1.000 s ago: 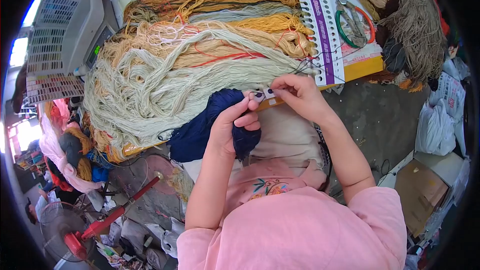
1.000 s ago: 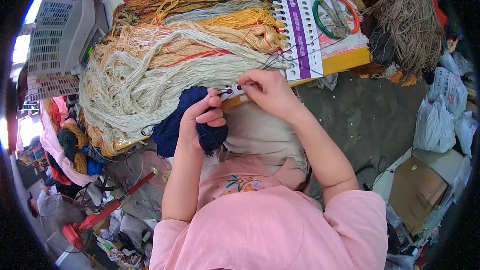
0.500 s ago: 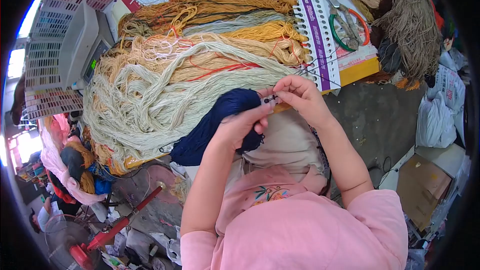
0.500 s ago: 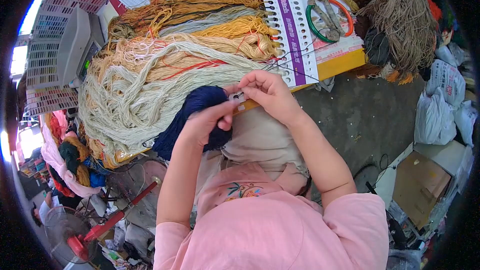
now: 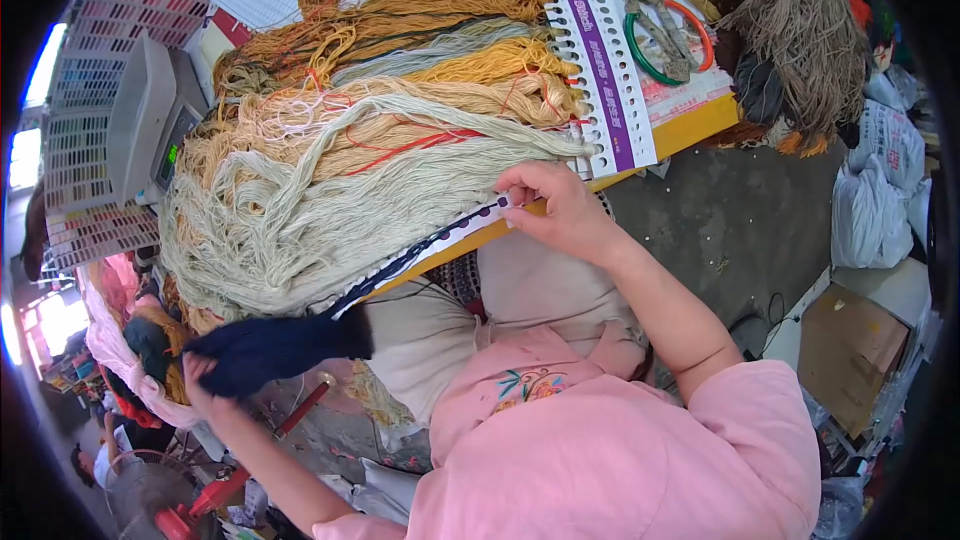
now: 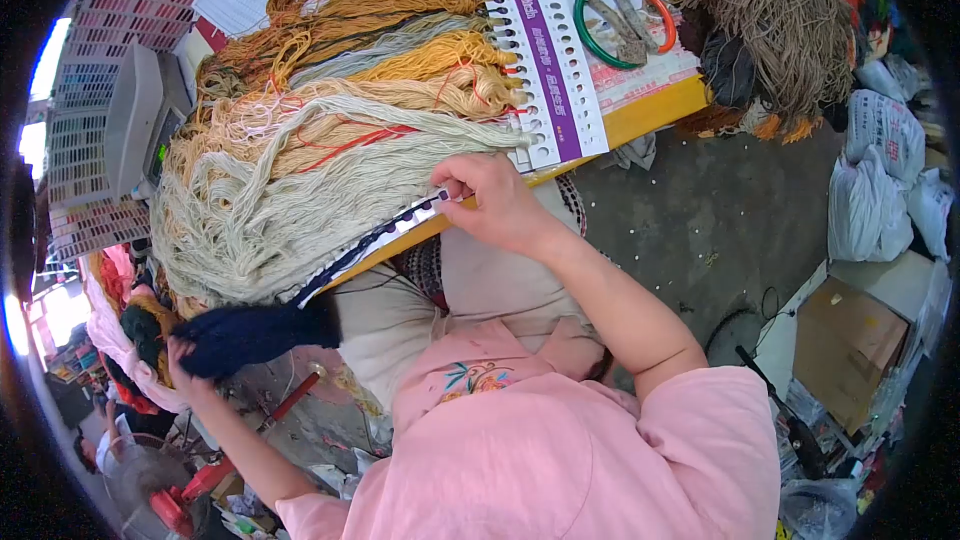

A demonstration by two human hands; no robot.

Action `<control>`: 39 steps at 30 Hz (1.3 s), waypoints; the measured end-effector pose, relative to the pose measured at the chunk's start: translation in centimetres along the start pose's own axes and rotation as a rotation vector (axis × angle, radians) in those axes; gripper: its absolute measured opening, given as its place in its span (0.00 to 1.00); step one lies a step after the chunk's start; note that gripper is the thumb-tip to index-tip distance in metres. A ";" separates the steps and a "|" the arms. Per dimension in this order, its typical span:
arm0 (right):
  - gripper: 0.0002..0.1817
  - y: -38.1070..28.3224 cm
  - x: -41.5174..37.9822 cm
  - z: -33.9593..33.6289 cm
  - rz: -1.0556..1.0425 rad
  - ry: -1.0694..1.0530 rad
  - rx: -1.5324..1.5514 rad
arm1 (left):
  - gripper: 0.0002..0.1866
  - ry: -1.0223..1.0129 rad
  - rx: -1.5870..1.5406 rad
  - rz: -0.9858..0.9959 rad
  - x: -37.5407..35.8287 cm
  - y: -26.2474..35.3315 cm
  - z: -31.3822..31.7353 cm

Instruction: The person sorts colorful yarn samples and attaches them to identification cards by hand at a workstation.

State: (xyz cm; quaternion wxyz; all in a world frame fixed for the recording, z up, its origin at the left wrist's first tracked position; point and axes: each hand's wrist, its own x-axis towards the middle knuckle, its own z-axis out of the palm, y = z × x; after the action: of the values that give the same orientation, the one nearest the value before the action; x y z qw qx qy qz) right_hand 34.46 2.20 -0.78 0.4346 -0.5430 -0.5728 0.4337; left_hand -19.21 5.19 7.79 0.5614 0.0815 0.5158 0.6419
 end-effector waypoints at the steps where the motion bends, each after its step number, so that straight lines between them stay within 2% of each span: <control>1: 0.09 0.0 0.0 0.0 0.009 -0.002 -0.002 | 0.10 0.205 0.254 0.163 -2.3 0.7 -0.3; 2: 0.09 0.0 0.2 0.0 0.013 -0.002 -0.003 | 0.14 0.410 0.505 0.328 -4.9 1.2 0.4; 4: 0.09 0.3 0.2 0.2 -0.023 0.014 -0.036 | 0.15 0.013 -0.358 0.012 -7.9 2.7 -0.7; 6: 0.10 0.2 0.1 0.4 -0.100 0.035 -0.136 | 0.17 -0.128 -0.170 -0.273 -11.6 -3.1 4.4; 8: 0.09 -0.1 0.0 0.8 -0.161 0.073 -0.205 | 0.19 -0.102 0.210 -0.331 -14.0 -9.7 8.1; 10: 0.09 -0.5 -0.5 1.3 -0.218 0.117 -0.275 | 0.19 -0.136 0.194 -0.499 -15.7 -15.2 12.1; 11: 0.08 -1.2 -0.9 1.5 -0.170 0.147 -0.163 | 0.20 -0.232 0.224 -0.509 -16.0 -17.5 13.0; 12: 0.07 -1.9 -1.6 1.8 -0.117 0.174 -0.050 | 0.22 -0.362 0.123 -0.579 -16.3 -19.1 14.4; 13: 0.05 -2.7 -2.2 1.8 -0.054 0.112 -0.020 | 0.23 -0.472 0.146 -0.595 -16.5 -20.5 15.8; 15: 0.03 -3.8 -3.3 2.4 0.058 -0.009 0.058 | 0.23 -0.555 0.153 -0.588 -17.0 -21.9 17.9; 17: 0.03 -5.7 -4.3 4.3 0.275 -0.067 0.633 | 0.23 -0.599 0.217 -0.541 -17.5 -22.7 18.7; 19: 0.02 -6.3 -4.9 5.5 0.308 -0.144 0.717 | 0.23 -0.703 0.298 -0.462 -17.3 -22.9 18.6; 21: 0.03 -6.3 -5.1 5.9 0.311 -0.239 0.718 | 0.23 -0.705 0.306 -0.453 -17.3 -22.8 18.3; 22: 0.03 -6.4 -5.1 5.7 0.318 -0.242 0.720 | 0.24 -0.691 0.227 -0.510 -17.3 -22.6 18.3; 25: 0.04 -6.7 -4.1 3.8 0.483 -0.316 0.829 | 0.26 -0.669 0.108 -0.589 -17.2 -22.7 18.2; 28: 0.03 -6.8 -3.6 3.1 0.510 -0.283 0.890 | 0.26 -0.668 0.005 -0.664 -16.8 -23.5 18.1; 30: 0.03 -6.8 -3.6 3.3 0.501 -0.258 0.862 | 0.29 -0.635 0.105 -0.645 -16.7 -23.7 18.7; 34: 0.02 -6.5 -3.5 3.5 0.491 -0.270 0.779 | 0.30 -0.559 0.137 -0.614 -16.5 -23.4 19.7; 36: 0.02 -6.3 -3.2 3.2 0.501 -0.268 0.805 | 0.27 -0.652 -0.010 -0.666 -15.8 -23.0 19.5; 38: 0.02 -6.2 -3.0 3.2 0.513 -0.267 0.831 | 0.27 -0.641 -0.070 -0.677 -15.6 -23.0 19.4; 39: 0.02 -6.1 -3.0 3.3 0.451 -0.228 0.807 | 0.27 -0.634 -0.130 -0.689 -15.5 -23.1 19.4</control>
State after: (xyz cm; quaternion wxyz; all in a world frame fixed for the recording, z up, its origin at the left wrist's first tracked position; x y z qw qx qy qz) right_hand 29.84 -1.05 4.21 0.4400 -0.3905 -0.2704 0.7621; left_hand 14.25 0.05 6.54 0.8755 0.0624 0.2744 0.3929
